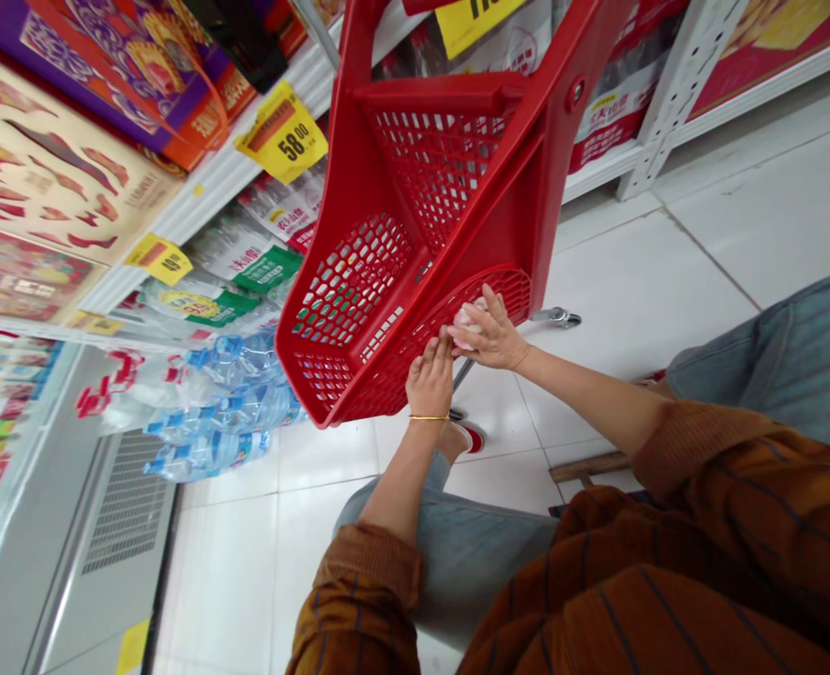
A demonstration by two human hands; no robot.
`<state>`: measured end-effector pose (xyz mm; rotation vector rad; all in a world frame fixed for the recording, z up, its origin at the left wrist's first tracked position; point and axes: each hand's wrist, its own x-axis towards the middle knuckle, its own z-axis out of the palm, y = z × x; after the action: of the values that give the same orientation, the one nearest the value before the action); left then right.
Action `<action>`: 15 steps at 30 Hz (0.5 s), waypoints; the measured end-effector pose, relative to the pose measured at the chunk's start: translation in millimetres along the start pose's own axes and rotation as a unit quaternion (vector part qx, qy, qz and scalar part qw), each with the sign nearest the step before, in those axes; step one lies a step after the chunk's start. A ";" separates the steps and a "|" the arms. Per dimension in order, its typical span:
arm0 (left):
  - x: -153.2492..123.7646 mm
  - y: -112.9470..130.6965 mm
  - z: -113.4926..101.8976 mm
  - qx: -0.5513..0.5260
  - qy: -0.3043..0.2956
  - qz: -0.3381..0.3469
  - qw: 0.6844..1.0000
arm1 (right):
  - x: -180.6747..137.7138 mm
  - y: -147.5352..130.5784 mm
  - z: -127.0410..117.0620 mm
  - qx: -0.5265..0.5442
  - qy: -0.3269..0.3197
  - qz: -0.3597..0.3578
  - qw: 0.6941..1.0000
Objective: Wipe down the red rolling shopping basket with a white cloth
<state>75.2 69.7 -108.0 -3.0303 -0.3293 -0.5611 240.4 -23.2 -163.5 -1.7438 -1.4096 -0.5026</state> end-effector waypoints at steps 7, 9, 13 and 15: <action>-5.7 -3.6 1.7 0.005 0.010 -0.019 1.000 | 3.3 19.5 -2.6 0.008 -0.020 -0.025 0.999; -6.0 -3.5 1.4 0.006 0.009 -0.018 1.000 | 3.6 16.0 -7.0 0.016 -0.020 -0.020 0.999; -4.9 -1.8 2.6 0.006 0.000 -0.003 1.000 | 0.4 3.3 -15.9 0.046 -0.034 -0.003 0.998; -4.4 -1.1 4.1 -0.001 -0.011 -0.003 1.000 | -3.7 -0.5 -17.2 0.048 -0.037 0.000 0.998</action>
<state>72.4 70.3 -113.4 -3.0415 -0.3385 -0.5291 242.0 -39.1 -156.0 -1.7002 -1.4606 -0.3669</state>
